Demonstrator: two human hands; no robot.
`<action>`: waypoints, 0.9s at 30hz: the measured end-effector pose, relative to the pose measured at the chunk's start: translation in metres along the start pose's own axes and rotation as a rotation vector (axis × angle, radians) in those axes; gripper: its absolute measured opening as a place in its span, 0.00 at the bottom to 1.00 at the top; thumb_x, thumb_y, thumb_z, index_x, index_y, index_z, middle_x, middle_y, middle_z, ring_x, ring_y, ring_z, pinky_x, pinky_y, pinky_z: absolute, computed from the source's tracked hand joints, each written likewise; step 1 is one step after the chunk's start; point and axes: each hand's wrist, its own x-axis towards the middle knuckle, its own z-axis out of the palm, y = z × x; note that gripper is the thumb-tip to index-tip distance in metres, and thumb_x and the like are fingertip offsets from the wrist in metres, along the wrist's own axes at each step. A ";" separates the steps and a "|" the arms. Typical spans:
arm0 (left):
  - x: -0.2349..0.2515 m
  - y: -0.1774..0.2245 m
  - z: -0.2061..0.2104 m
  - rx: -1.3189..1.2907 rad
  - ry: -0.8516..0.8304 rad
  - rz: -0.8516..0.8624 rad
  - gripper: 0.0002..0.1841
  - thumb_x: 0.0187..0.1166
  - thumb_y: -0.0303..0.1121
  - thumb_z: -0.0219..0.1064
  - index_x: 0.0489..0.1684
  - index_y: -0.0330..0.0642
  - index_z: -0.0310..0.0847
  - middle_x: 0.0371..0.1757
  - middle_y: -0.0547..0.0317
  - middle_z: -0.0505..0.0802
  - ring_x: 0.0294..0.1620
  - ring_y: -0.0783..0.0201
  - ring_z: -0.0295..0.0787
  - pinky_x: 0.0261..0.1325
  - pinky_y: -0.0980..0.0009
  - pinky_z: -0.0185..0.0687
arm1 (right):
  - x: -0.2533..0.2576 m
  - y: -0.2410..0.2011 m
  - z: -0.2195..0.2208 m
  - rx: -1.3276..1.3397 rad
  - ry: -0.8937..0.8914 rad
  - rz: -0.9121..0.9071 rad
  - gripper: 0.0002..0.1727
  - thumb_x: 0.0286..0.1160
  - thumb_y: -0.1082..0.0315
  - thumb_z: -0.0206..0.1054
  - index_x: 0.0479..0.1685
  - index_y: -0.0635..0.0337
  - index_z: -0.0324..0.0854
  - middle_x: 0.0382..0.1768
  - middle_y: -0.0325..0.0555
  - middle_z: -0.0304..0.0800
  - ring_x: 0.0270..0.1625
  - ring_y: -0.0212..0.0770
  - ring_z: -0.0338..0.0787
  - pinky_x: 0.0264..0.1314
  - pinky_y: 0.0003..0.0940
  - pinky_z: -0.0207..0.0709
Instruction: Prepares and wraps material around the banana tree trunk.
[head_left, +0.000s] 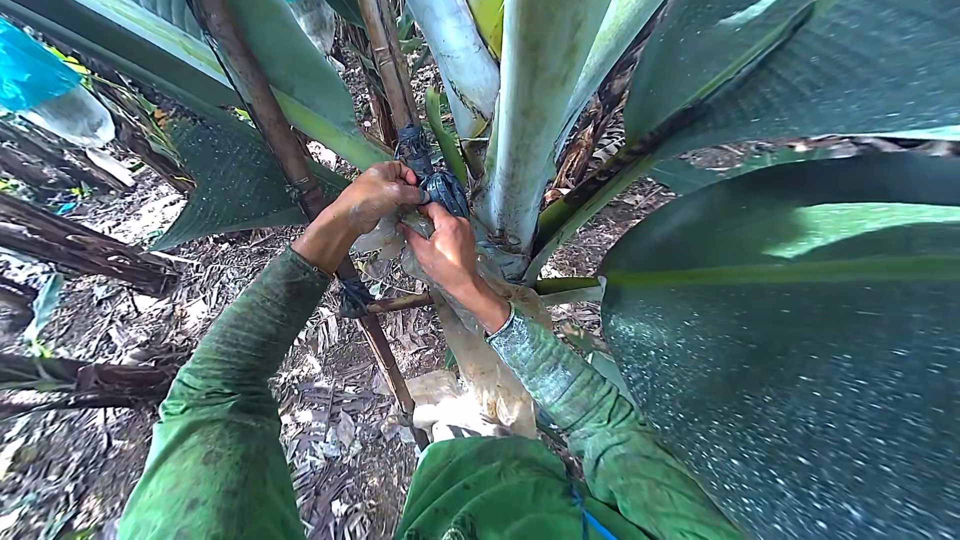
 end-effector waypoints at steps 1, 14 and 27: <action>0.000 0.003 0.001 0.057 0.020 -0.014 0.11 0.68 0.20 0.74 0.39 0.39 0.75 0.28 0.61 0.84 0.30 0.70 0.82 0.39 0.72 0.81 | -0.001 0.000 0.000 0.001 -0.002 -0.007 0.20 0.72 0.55 0.78 0.55 0.60 0.86 0.35 0.56 0.91 0.36 0.56 0.91 0.37 0.58 0.82; -0.003 0.044 -0.008 0.660 0.041 -0.085 0.12 0.68 0.25 0.77 0.49 0.39 0.89 0.39 0.53 0.96 0.42 0.60 0.93 0.52 0.55 0.86 | -0.006 0.007 -0.006 0.026 -0.045 -0.068 0.24 0.71 0.57 0.79 0.63 0.59 0.85 0.40 0.56 0.92 0.37 0.55 0.92 0.39 0.57 0.85; -0.054 0.010 -0.011 0.588 -0.209 0.131 0.11 0.87 0.27 0.53 0.43 0.37 0.83 0.28 0.58 0.81 0.26 0.66 0.74 0.32 0.66 0.71 | 0.014 0.031 -0.037 0.354 -0.321 -0.051 0.31 0.72 0.64 0.78 0.77 0.58 0.77 0.66 0.53 0.89 0.64 0.45 0.90 0.69 0.44 0.82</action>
